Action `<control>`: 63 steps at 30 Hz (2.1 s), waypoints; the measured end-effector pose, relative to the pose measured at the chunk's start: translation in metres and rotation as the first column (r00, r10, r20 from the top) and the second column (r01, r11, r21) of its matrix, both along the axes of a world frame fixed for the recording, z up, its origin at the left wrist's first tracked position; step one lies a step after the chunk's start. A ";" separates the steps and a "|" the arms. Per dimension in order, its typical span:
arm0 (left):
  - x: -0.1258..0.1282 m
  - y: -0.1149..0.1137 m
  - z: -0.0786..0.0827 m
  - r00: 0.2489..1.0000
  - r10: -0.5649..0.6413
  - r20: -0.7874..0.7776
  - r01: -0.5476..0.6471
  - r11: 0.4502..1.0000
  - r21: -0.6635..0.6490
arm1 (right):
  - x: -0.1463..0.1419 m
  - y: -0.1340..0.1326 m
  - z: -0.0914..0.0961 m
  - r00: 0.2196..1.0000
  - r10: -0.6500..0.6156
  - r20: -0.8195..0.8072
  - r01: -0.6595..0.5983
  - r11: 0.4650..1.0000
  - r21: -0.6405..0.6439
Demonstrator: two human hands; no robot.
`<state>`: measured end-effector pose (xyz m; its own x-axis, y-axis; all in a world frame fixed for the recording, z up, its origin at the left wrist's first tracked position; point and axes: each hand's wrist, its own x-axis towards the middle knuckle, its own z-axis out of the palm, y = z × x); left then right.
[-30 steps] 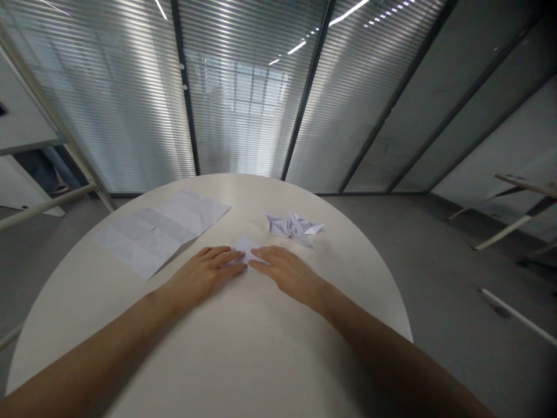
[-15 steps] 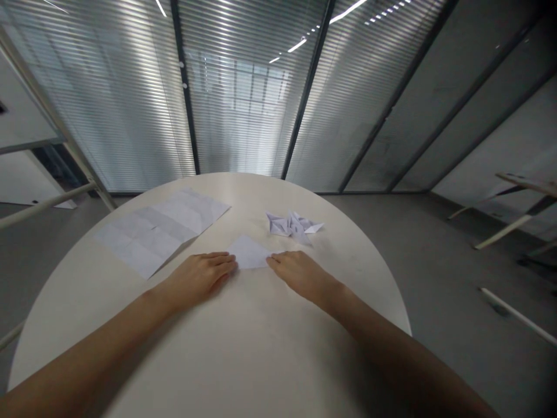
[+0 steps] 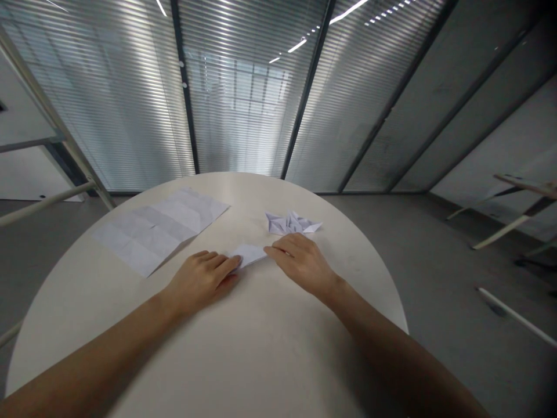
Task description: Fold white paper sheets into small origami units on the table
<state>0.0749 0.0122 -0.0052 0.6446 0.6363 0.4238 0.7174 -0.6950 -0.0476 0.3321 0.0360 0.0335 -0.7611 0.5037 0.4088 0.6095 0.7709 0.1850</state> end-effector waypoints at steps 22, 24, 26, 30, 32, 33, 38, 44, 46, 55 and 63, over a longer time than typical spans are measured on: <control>0.037 -0.023 0.020 0.392 0.404 0.826 0.436 0.709 -0.554 | -0.067 -0.041 -0.007 0.743 -0.276 -0.610 -0.193 0.784 -0.590; 0.036 -0.025 0.020 0.395 0.379 0.837 0.486 0.686 -0.541 | -0.067 -0.038 -0.009 0.712 -0.292 -0.638 -0.228 0.764 -0.604; 0.035 -0.026 0.020 0.396 0.356 0.846 0.516 0.676 -0.526 | -0.066 -0.035 -0.012 0.684 -0.308 -0.661 -0.266 0.739 -0.619; 0.033 -0.026 0.018 0.409 0.314 0.857 0.523 0.688 -0.502 | -0.064 -0.032 -0.018 0.643 -0.327 -0.692 -0.365 0.664 -0.652; 0.032 -0.025 0.016 0.418 0.312 0.853 0.512 0.695 -0.505 | -0.063 -0.031 -0.020 0.622 -0.332 -0.709 -0.405 0.637 -0.655; 0.032 -0.024 0.015 0.422 0.313 0.851 0.508 0.695 -0.508 | -0.063 -0.031 -0.020 0.615 -0.331 -0.716 -0.422 0.629 -0.653; 0.028 -0.018 0.009 0.455 0.300 0.839 0.497 0.696 -0.518 | -0.062 -0.029 -0.021 0.593 -0.322 -0.738 -0.469 0.607 -0.642; 0.027 -0.020 0.014 0.627 0.211 0.750 0.297 0.825 -0.480 | -0.065 -0.032 -0.023 0.603 -0.365 -0.710 -0.326 0.699 -0.637; 0.027 -0.023 0.015 0.670 0.195 0.716 0.210 0.876 -0.434 | -0.066 -0.033 -0.023 0.617 -0.387 -0.685 -0.192 0.770 -0.608; 0.030 -0.027 0.017 0.695 0.174 0.698 -0.039 0.978 -0.205 | -0.065 -0.032 -0.012 0.657 -0.477 -0.583 0.167 0.847 -0.505; 0.024 -0.021 0.016 0.649 0.389 0.654 -0.195 0.916 -0.351 | -0.058 -0.026 -0.012 0.638 -0.497 -0.589 0.164 0.834 -0.526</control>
<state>0.0989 -0.0087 0.0108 -0.0172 0.8757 0.4825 0.6366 -0.3625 0.6807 0.2736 0.0098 0.0213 -0.0951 0.8959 0.4339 0.6544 0.3847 -0.6510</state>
